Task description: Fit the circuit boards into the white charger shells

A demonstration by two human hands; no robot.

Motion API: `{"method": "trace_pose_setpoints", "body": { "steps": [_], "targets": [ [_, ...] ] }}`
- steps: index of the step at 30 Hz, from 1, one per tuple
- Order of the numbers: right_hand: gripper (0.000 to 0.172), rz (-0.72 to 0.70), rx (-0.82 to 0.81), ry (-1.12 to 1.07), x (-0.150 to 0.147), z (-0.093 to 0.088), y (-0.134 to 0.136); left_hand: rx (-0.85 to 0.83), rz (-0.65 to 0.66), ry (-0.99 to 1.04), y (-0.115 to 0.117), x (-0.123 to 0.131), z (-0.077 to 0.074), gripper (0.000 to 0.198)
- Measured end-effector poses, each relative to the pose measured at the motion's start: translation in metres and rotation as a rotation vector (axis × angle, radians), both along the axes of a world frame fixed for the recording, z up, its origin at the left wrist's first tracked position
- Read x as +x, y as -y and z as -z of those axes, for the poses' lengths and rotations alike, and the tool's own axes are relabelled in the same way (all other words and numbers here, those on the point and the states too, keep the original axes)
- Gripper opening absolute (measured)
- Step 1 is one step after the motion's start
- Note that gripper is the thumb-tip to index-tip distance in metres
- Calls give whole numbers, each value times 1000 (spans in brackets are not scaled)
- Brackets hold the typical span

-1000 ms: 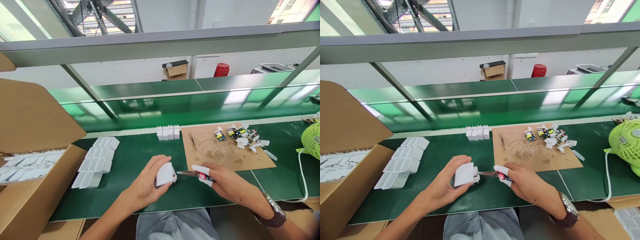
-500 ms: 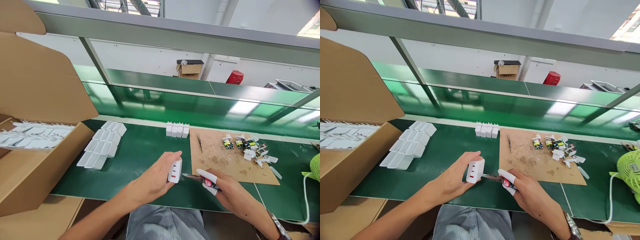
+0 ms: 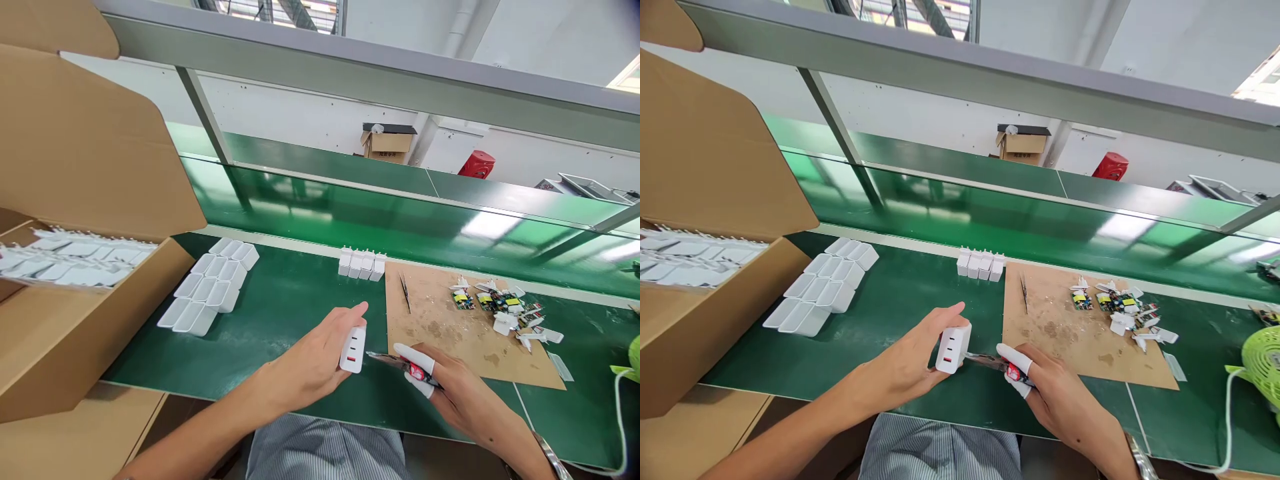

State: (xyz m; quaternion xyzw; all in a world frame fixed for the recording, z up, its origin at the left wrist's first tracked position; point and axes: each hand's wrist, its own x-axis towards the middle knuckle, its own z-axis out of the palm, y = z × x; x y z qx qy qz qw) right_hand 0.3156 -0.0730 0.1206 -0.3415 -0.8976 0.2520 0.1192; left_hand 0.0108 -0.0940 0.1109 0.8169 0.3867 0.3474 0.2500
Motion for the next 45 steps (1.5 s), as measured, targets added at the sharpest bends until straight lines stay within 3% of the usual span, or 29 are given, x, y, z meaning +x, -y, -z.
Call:
{"method": "trace_pose_setpoints", "body": {
  "steps": [17, 21, 25, 28, 31, 34, 41, 45],
  "targets": [
    [68, -46, -4, -53, -7, -4, 3, 34, 23, -29, -3, -3, 8, 85],
    [66, -21, 3, -9, -7, -1, 2, -22, 21, 3, -2, -3, 7, 84],
    [60, 67, -34, 9, -1, 5, -2, -124, 1, 113, 1, -8, 13, 89],
    [62, 109, -3, -1, 3, 10, -2, -245, -3, 311, 3, -14, 20, 93],
    [63, 90, 1, 2, -1, 9, 3, -343, 70, 575, 4, -19, 25, 93],
    [58, 57, -8, 61, -10, 1, 8, -377, 106, 711, 3, -23, 27, 90],
    [58, -8, 13, 200, -29, -8, 17, -379, 86, 738, 6, -26, 25, 86],
    [43, -15, 38, 283, -33, -9, 19, -369, 78, 696, 7, -27, 23, 85]
  ]
}}
